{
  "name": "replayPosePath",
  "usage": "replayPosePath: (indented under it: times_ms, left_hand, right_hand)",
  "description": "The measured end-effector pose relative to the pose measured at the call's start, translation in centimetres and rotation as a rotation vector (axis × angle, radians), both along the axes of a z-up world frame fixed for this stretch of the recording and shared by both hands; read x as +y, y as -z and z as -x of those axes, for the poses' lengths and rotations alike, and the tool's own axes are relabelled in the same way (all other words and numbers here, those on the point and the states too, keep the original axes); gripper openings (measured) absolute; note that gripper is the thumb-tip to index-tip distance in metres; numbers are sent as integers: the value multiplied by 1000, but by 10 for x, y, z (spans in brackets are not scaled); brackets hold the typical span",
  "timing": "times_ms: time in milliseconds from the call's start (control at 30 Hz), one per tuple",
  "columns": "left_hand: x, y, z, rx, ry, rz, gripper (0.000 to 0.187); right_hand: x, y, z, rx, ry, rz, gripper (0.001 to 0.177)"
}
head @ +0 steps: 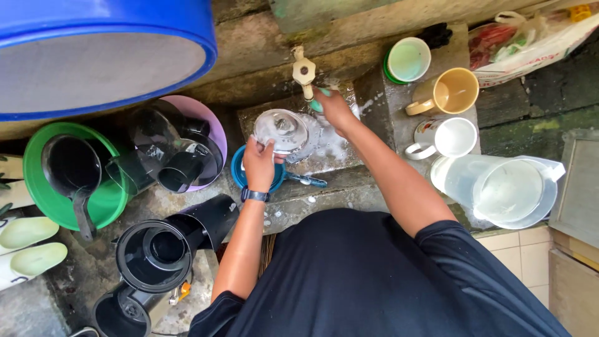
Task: Washing various dishes and utensils in an outdoor sink.
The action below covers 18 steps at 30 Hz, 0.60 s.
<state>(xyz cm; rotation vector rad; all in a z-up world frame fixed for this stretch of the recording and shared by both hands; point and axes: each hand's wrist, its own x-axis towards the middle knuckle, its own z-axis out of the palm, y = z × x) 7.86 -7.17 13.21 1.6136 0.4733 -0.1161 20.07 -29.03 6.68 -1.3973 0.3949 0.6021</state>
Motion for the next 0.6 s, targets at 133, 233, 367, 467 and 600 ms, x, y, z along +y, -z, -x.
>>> replayPosePath:
  times_ms: [133, 233, 367, 467, 600]
  left_hand:
    - [-16, -3, -19, 42, 44, -105, 19]
    - [-22, 4, -37, 118, 82, -188, 22]
    - [-36, -4, -55, 164, 214, -226, 30]
    - [-47, -11, -48, 95, 321, -411, 43]
    - [-58, -25, -35, -75, 470, -836, 51]
  right_hand:
    - [-29, -34, 16, -126, -76, 210, 35]
    - [-46, -42, 30, -16, -76, 203, 38]
    - [-62, -30, 57, -332, 61, 475, 25]
    - [-57, -38, 69, -462, 62, 548, 23]
    - [-38, -82, 68, 93, 329, -265, 32]
